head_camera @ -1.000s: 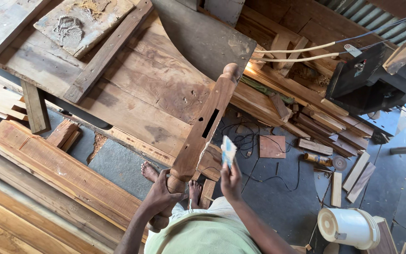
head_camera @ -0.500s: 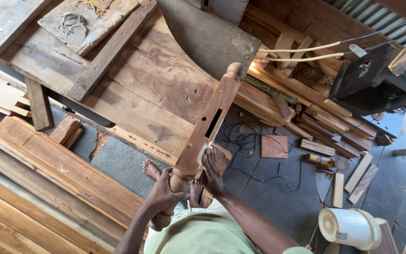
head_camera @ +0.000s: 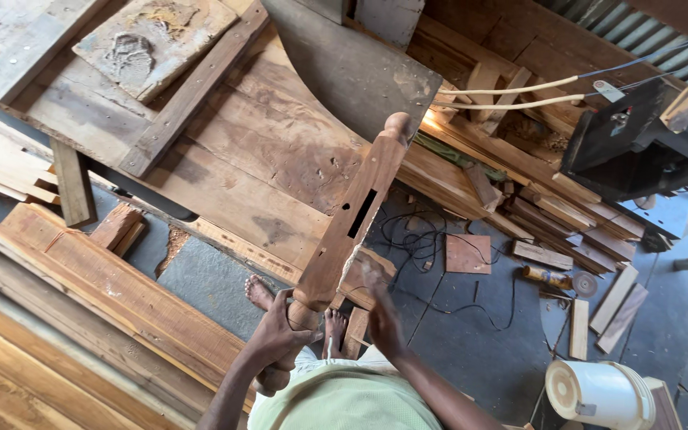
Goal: The person sands a wooden bed frame part using a sanding block. They hold the piece with one hand and rub the sanding block along the edges and surfaces of the wood.
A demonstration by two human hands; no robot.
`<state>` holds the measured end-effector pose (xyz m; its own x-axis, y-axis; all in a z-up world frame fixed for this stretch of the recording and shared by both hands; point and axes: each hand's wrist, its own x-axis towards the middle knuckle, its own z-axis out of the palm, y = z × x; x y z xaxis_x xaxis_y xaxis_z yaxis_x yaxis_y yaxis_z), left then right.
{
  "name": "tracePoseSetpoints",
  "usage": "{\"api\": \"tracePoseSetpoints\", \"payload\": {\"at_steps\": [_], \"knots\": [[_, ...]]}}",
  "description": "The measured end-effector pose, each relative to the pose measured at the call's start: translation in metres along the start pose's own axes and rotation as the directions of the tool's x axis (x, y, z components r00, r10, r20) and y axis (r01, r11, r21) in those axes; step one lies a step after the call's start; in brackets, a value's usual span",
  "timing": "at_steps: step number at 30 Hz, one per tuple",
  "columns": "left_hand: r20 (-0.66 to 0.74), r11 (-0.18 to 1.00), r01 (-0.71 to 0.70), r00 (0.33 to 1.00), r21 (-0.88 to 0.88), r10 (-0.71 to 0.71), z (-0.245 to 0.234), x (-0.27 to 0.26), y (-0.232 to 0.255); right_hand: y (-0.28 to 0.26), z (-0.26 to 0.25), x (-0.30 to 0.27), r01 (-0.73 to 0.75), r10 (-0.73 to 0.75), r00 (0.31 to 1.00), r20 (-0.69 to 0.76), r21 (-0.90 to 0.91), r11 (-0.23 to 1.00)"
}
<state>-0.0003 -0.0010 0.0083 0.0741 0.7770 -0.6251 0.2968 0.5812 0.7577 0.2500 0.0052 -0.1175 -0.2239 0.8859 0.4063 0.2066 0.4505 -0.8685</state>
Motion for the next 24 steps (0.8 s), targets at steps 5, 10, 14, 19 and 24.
{"api": "tracePoseSetpoints", "payload": {"at_steps": [5,10,14,19,24], "knots": [[-0.001,0.999,-0.041,0.999,-0.005,0.041,0.005,-0.001,-0.006,-0.030,0.007,0.032,-0.315,0.259,0.923,-0.284,-0.173,0.933],[-0.009,0.998,0.029,1.000,0.062,-0.028,-0.001,0.001,-0.003,-0.023,0.052,0.062,-0.267,0.182,0.932,-0.314,-0.252,0.930],[-0.011,0.997,-0.017,1.000,0.069,0.018,0.000,-0.001,-0.002,-0.013,0.058,0.057,-0.138,0.081,0.983,-0.163,-0.382,0.914],[-0.002,0.999,0.018,1.000,0.035,-0.018,-0.001,0.005,-0.002,-0.005,0.056,0.054,-0.082,-0.006,0.984,-0.179,-0.484,0.871],[0.004,1.000,-0.025,1.000,0.012,0.025,0.001,0.006,-0.009,-0.003,0.059,0.042,-0.083,0.011,0.989,-0.150,-0.480,0.873]]}}
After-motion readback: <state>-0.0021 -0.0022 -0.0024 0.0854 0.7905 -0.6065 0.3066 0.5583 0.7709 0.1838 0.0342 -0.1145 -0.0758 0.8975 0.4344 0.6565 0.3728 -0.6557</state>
